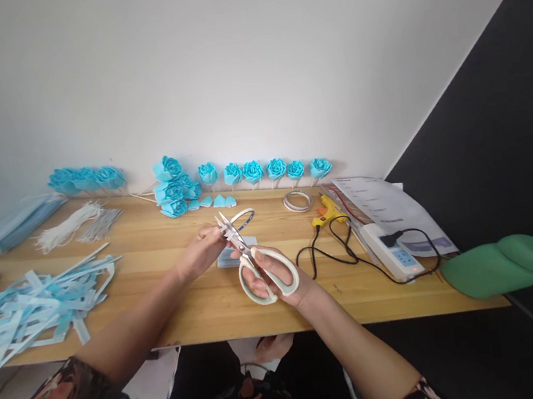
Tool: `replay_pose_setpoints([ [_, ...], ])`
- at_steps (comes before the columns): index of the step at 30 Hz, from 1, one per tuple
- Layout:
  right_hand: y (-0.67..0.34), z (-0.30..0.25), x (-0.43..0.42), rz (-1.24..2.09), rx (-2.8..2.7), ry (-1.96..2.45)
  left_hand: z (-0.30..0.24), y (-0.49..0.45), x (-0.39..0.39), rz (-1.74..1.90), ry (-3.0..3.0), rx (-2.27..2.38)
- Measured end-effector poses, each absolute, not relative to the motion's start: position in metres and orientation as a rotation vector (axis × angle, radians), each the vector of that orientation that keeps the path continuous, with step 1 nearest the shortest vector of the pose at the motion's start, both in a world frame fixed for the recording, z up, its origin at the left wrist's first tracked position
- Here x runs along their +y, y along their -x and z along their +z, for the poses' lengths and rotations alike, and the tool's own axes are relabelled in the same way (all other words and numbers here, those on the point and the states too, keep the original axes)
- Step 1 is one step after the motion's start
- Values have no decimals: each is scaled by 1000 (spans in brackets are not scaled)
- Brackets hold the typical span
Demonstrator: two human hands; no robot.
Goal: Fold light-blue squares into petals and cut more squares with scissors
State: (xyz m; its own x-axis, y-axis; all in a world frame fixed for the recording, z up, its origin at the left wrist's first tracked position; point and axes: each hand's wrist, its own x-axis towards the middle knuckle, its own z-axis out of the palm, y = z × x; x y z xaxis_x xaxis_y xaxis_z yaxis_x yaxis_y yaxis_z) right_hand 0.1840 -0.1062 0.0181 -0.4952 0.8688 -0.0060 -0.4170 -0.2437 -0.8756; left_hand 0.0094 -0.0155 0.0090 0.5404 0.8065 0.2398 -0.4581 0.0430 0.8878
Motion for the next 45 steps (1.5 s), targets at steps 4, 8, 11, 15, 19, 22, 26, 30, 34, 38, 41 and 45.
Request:
replay_pose_setpoints([
  [4,-183,25,-106,1861,-1039,650,13,-10,-16,966,-1148,268],
  [8,-185,27,-106,1867,-1008,672,14,-10,-14,970,-1103,186],
  [11,-187,24,-106,1854,-1025,708,12,-8,-14,971,-1130,258],
  [15,-189,21,-107,1820,-1087,731,11,-4,-13,949,-1253,382],
  [19,-187,21,-110,1780,-1166,739,13,-4,-13,963,-1287,427],
  [22,-181,21,-114,1836,-1212,747,18,-5,-16,948,-1230,490],
  [26,-178,16,-118,1858,-1225,689,21,-6,-16,958,-1146,506],
  [30,-189,13,-119,1815,-1232,666,20,-6,-12,1055,-1111,446],
  [34,-198,18,-121,1782,-1248,682,18,-6,-10,1043,-1133,417],
  [38,-199,19,-120,1807,-1273,657,17,-6,-10,1028,-1113,403],
  [41,-200,14,-118,1824,-1285,642,17,-6,-11,998,-1123,380],
  [45,-201,10,-116,1829,-1281,647,18,-7,-12,970,-1144,339],
])
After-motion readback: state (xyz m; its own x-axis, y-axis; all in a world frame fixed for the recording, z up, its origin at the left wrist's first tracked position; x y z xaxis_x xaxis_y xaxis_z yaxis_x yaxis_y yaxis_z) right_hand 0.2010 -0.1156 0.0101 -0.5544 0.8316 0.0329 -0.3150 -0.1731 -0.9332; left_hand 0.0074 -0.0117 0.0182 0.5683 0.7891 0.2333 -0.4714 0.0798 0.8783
